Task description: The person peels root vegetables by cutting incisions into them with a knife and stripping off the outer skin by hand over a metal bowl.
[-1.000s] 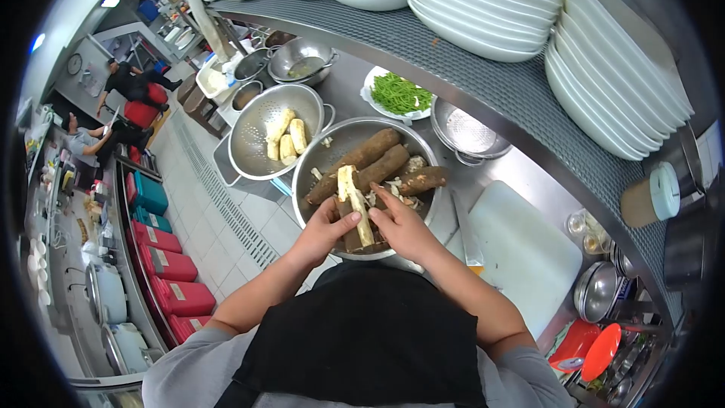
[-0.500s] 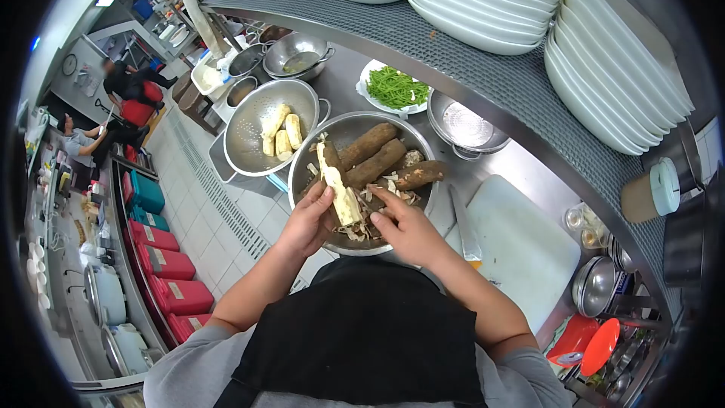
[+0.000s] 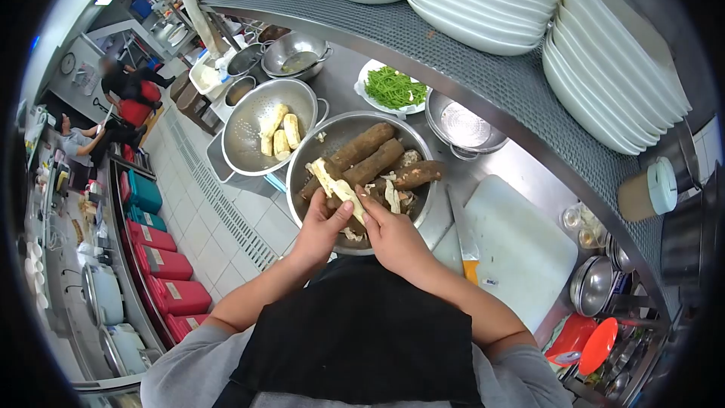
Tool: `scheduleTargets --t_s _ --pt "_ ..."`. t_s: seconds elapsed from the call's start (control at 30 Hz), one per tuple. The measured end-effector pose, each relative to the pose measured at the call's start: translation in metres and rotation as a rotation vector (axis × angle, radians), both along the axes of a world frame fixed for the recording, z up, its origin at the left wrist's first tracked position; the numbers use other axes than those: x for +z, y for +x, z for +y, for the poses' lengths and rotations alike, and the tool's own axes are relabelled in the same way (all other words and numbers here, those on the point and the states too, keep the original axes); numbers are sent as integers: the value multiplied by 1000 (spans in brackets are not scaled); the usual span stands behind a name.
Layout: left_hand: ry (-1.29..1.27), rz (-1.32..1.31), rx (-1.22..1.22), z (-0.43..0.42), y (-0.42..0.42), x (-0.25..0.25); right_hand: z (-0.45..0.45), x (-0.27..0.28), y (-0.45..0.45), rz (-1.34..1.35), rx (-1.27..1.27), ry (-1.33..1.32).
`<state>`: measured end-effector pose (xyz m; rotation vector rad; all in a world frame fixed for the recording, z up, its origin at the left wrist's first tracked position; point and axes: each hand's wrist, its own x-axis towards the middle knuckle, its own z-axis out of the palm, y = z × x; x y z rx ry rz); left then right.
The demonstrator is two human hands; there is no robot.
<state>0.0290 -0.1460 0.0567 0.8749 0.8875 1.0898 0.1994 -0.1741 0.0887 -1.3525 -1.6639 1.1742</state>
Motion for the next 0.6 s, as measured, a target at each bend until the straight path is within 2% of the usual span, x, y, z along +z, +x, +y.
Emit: scheduleTargets --t_s 0.07,0.2,0.23,0.27,0.37,0.5,0.6 --pt "84 225 8 -1 1 -3 3 3 0 -95 10 -34" --pt "151 379 -39 3 -6 -21 9 -12 0 -186 22 8" --pt "168 376 -30 4 -6 -16 14 -25 -4 -163 -11 200" --pt "179 374 -29 5 -7 -14 17 -34 1 -164 6 219" --pt "211 363 -68 13 -15 -30 29 3 2 211 77 -552" --pt "218 319 -143 26 -25 -52 41 6 9 217 170 -598" --pt "187 295 -186 36 -30 -54 48 13 6 212 132 -672"
